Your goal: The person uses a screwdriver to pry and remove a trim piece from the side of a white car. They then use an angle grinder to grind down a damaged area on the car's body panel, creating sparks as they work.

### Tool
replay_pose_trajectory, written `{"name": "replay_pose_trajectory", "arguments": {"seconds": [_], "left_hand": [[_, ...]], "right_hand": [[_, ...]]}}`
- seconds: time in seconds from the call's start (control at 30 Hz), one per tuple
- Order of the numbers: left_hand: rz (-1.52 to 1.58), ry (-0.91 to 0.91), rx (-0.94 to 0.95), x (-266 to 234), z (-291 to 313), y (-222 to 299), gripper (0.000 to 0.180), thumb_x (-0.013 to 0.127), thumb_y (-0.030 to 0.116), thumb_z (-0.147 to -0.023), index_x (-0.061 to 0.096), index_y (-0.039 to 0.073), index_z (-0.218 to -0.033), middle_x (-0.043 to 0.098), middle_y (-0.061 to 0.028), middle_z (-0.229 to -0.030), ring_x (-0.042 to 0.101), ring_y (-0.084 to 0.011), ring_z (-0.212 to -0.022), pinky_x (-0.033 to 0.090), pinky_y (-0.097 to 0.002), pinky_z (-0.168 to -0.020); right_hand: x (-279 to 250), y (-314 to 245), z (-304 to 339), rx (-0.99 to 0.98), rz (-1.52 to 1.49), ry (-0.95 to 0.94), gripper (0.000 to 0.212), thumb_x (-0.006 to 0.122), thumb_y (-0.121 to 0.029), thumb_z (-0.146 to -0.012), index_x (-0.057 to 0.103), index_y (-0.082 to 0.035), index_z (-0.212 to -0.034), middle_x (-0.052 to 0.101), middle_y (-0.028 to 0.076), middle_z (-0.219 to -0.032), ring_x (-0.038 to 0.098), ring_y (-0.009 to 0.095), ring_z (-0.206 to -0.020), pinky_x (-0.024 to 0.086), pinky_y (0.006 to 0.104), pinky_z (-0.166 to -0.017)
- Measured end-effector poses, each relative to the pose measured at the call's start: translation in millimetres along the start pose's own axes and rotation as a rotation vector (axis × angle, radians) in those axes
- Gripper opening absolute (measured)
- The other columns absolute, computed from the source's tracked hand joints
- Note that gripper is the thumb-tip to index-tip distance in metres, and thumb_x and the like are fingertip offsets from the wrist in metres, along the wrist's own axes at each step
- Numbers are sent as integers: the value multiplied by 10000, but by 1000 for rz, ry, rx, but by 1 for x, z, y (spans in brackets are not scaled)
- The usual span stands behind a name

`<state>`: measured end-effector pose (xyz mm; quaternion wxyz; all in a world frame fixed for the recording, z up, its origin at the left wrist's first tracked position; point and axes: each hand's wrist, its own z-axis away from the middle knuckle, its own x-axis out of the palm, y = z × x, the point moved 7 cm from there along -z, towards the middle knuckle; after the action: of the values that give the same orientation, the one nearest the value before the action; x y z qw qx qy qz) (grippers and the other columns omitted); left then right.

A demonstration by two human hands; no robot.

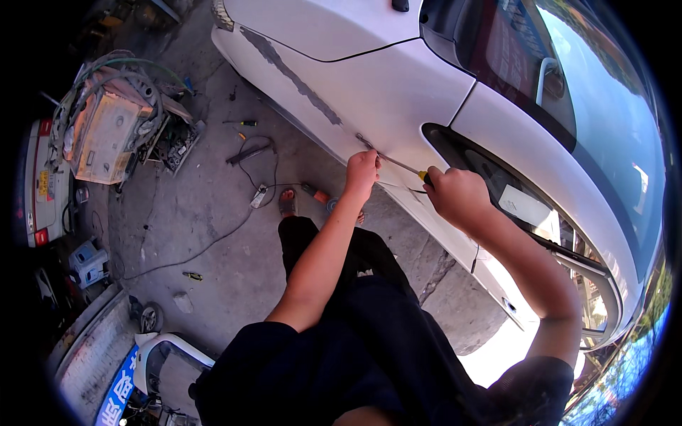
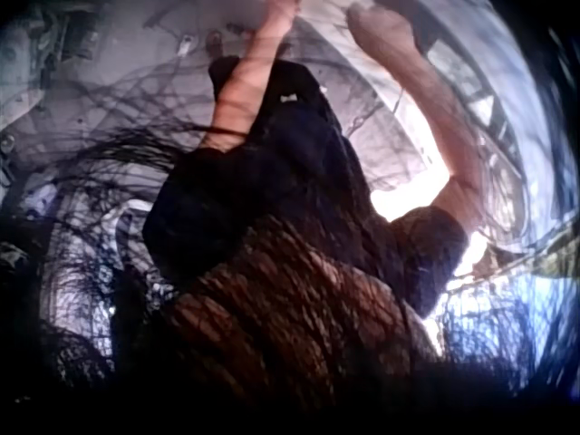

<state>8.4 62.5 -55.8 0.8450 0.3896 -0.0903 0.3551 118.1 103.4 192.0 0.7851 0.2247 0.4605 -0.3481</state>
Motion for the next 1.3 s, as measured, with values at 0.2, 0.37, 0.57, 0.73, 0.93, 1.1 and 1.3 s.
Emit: {"name": "replay_pose_trajectory", "arguments": {"seconds": [0.2,0.37,0.57,0.73,0.93,1.1,1.3], "left_hand": [[55,10,-52,4,0,-2,238,547,202,-970,558,74,-769,502,25,-716,408,-75,-583,349,-273,-496],[168,74,83,11,2,-9,243,522,201,-996,510,100,-776,471,44,-718,396,-66,-605,351,-260,-540],[341,78,120,17,8,-12,229,500,191,-1020,494,111,-806,461,47,-726,369,-59,-612,340,-267,-554],[440,93,92,23,11,-14,233,493,189,-1025,491,115,-804,463,40,-725,361,-63,-604,338,-271,-548],[519,36,76,24,9,-13,256,532,230,-1035,475,121,-810,441,47,-712,363,-66,-596,346,-261,-545],[438,-43,178,19,8,-10,293,526,262,-1046,454,126,-797,388,63,-682,337,-55,-581,331,-252,-535],[239,21,138,15,8,-7,313,511,268,-1051,432,126,-784,340,72,-662,290,-51,-559,306,-263,-516]], "right_hand": [[-13,-10,12,148,-54,-61,249,617,-294,-934,648,-49,-900,677,145,-704,694,344,-673,554,447,-619],[-19,-9,13,166,-102,-18,237,621,-281,-933,638,-48,-889,656,166,-694,672,375,-667,540,475,-624],[-15,-13,5,164,-79,-22,225,623,-279,-932,642,-56,-905,642,163,-672,660,378,-652,530,487,-618],[0,1,-2,106,-71,12,211,639,-290,-921,657,-80,-932,648,141,-677,659,360,-635,529,469,-599],[7,19,2,-15,-75,115,224,651,-314,-905,653,-90,-920,636,125,-658,651,347,-612,525,459,-566],[7,24,-1,-33,-84,115,226,664,-316,-894,648,-91,-908,633,124,-660,648,347,-615,522,460,-563],[11,31,-3,32,-133,55,216,679,-303,-900,674,-114,-1005,676,141,-732,664,354,-668,523,462,-615]]}}
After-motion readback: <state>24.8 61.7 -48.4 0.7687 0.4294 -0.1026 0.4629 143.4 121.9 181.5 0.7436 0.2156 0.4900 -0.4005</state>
